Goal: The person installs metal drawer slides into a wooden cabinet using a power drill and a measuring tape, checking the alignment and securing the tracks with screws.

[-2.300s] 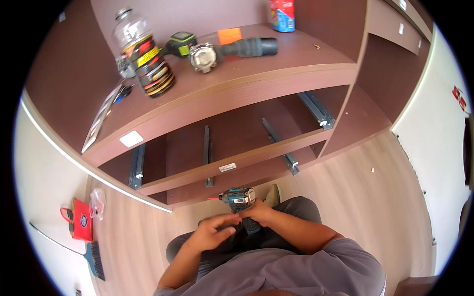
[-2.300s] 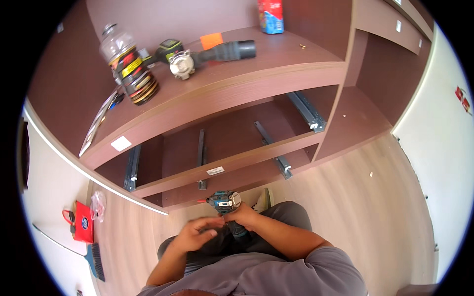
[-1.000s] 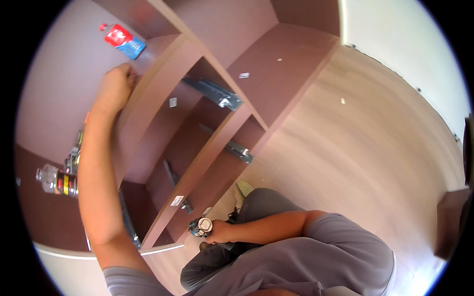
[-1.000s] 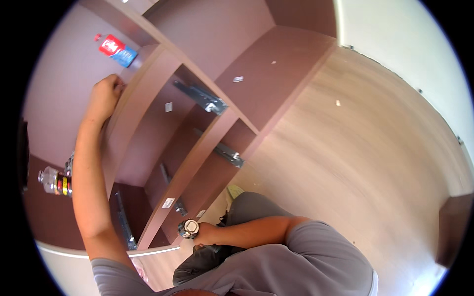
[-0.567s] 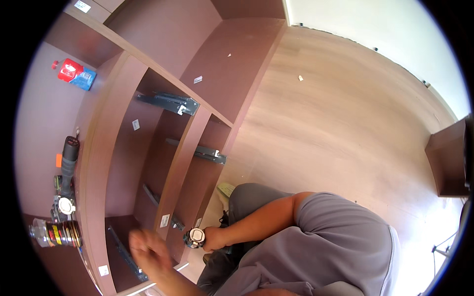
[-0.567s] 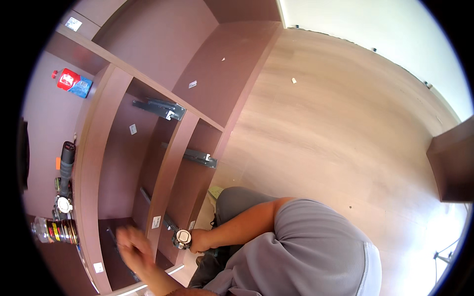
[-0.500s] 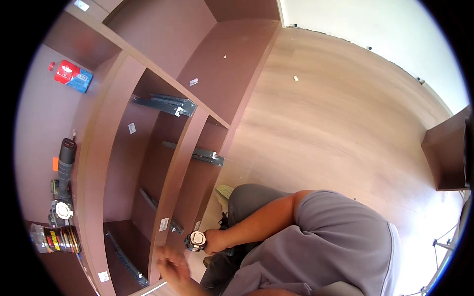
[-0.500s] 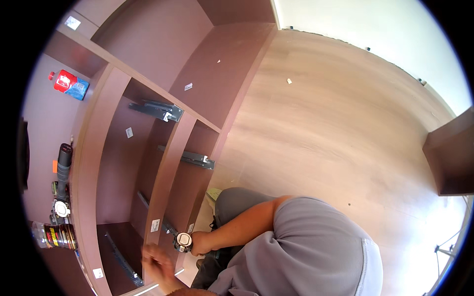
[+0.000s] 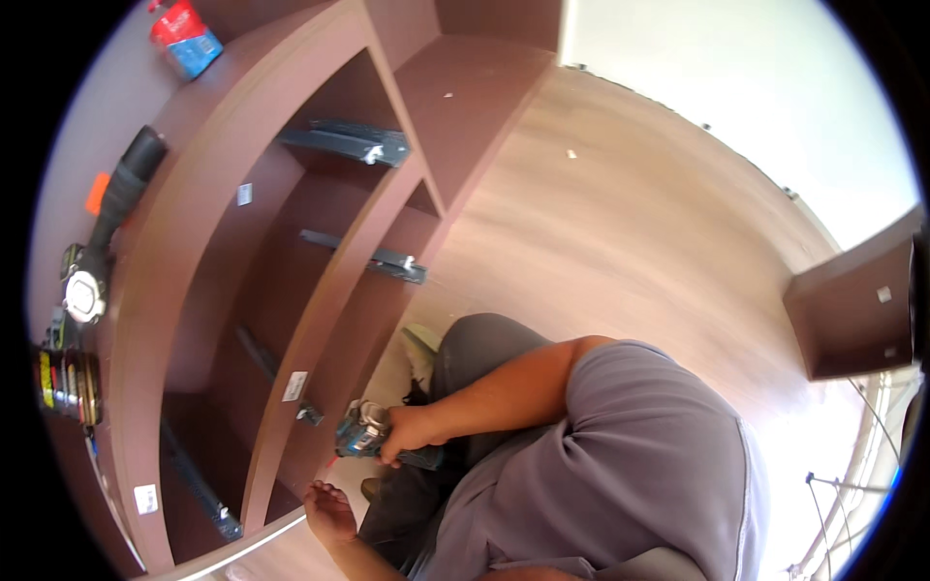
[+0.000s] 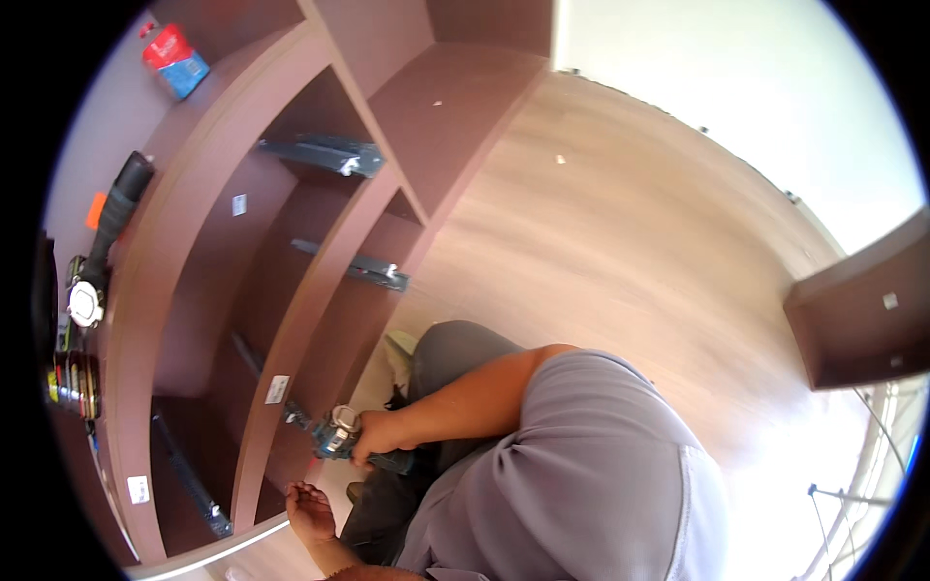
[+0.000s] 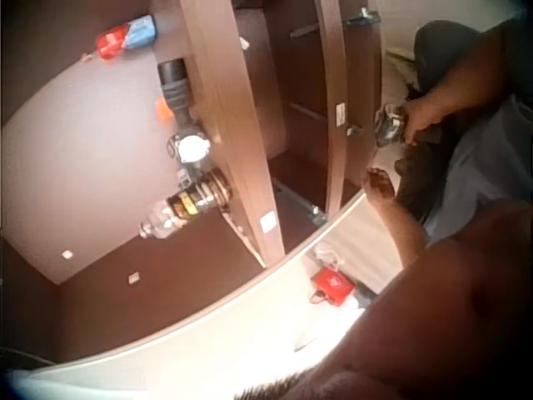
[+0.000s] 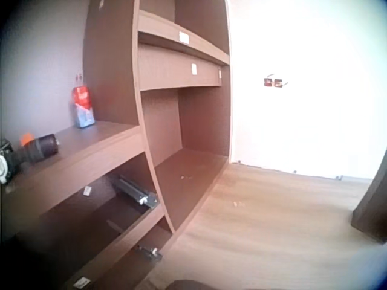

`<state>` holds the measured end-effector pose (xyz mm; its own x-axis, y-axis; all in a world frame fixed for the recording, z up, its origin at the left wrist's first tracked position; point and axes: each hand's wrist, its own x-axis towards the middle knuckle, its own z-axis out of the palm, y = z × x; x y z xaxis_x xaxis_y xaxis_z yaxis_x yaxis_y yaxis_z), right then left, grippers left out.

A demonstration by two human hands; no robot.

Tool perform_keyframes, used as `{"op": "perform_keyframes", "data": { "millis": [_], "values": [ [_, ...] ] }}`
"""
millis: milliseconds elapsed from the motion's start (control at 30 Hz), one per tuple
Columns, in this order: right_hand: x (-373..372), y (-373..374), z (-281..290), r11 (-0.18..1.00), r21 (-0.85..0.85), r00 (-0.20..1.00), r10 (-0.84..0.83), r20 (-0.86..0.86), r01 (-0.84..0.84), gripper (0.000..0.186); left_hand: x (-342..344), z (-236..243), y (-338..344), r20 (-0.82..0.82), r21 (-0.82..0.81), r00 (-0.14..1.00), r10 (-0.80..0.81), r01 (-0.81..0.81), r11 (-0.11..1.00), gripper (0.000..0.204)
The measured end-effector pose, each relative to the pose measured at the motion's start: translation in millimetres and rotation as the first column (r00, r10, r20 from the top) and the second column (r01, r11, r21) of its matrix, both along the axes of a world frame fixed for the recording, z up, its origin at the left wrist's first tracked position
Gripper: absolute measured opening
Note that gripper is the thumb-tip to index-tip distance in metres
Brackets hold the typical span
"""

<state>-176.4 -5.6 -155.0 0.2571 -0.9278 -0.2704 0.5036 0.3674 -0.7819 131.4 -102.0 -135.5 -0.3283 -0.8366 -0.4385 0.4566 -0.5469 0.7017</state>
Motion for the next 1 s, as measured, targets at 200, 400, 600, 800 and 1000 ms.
{"op": "perform_keyframes", "data": {
  "millis": [200, 400, 600, 800, 1000],
  "values": [
    [3.5, -18.4, -10.9, 0.977, 0.195, 0.995, 0.095, -0.021, -0.09, 0.02, 10.8, -49.5, -5.5, -0.118, -0.059, 0.992, -0.049, 0.042, 0.997, 0.02],
    [10.6, -24.9, -20.6, 0.978, 0.148, 0.987, 0.153, -0.04, -0.146, 0.02, -4.8, -44.5, -0.4, -0.058, -0.021, 0.998, -0.001, 0.0, 1.0, 0.023],
    [14.1, -27.1, -19.8, 0.982, 0.099, 0.987, 0.153, 0.059, -0.158, 0.02, 28.2, -69.1, -14.1, -0.132, -0.144, 0.987, -0.092, 0.072, 0.987, 0.024],
    [5.5, -17.5, -6.9, 0.987, 0.111, 0.992, 0.111, 0.055, -0.117, 0.022, -3.3, -56.2, -5.7, -0.037, -0.074, 0.999, 0.016, -0.018, 0.997, 0.026],
    [-0.9, -13.8, -0.1, 0.987, 0.096, 0.991, 0.135, -0.025, -0.132, 0.028, -27.8, -34.9, 8.7, -0.392, -0.007, 0.919, -0.039, 0.039, 0.999, 0.037]
  ]
}}
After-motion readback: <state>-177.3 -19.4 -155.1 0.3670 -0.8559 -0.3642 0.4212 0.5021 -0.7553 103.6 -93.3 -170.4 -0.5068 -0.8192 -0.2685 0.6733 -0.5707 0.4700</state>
